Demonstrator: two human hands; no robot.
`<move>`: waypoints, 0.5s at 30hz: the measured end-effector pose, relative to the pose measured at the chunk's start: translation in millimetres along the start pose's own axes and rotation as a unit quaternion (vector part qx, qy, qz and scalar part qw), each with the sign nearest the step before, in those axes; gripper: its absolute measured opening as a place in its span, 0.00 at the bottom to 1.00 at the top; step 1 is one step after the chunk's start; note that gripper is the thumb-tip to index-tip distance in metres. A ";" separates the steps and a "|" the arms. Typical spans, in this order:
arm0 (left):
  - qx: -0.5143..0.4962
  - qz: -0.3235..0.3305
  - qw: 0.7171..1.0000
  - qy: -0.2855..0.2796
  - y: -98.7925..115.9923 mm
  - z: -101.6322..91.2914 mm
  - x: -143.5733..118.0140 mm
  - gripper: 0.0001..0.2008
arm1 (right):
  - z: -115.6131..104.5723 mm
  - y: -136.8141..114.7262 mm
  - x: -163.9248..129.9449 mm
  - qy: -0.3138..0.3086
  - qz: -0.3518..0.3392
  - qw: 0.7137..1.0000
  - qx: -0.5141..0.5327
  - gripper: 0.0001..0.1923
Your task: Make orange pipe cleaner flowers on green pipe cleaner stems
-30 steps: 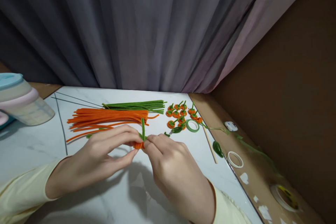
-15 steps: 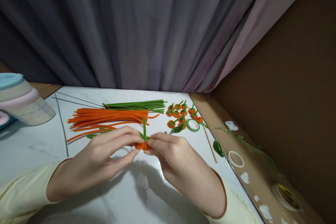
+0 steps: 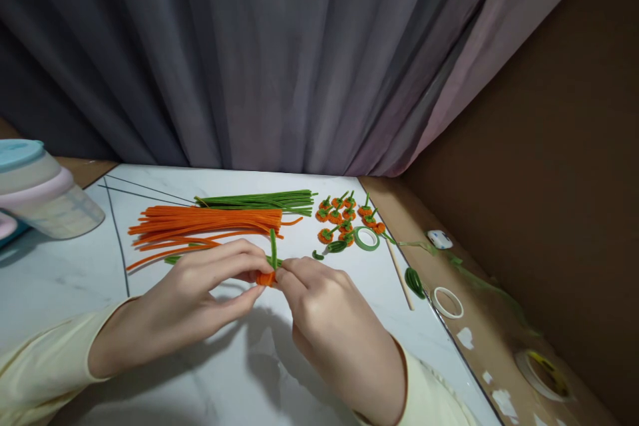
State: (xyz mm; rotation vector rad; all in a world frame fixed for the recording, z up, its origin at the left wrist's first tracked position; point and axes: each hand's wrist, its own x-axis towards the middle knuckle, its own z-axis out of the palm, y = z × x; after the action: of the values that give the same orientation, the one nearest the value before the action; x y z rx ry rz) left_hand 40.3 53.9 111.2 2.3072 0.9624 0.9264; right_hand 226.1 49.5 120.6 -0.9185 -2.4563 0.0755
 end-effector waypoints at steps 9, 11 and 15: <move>-0.023 -0.005 1.000 -0.012 0.5 -0.6 1.8 0.09 | -0.5 0.4 -0.4 -0.003 -0.007 1.000 0.017 0.18; -0.029 -0.007 0.999 -0.015 0.8 -0.6 2.5 0.08 | 0.2 0.0 -0.3 -0.005 -0.006 1.000 0.015 0.18; -0.036 -0.012 0.999 -0.022 2.2 -1.1 4.3 0.08 | 3.1 1.0 -0.3 -0.006 0.000 1.000 0.007 0.17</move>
State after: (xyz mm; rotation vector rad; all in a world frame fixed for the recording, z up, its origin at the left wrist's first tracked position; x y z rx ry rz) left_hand 42.7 55.9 115.1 2.2420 0.9201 0.8828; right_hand 225.5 50.4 117.6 -0.9151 -2.4641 0.0983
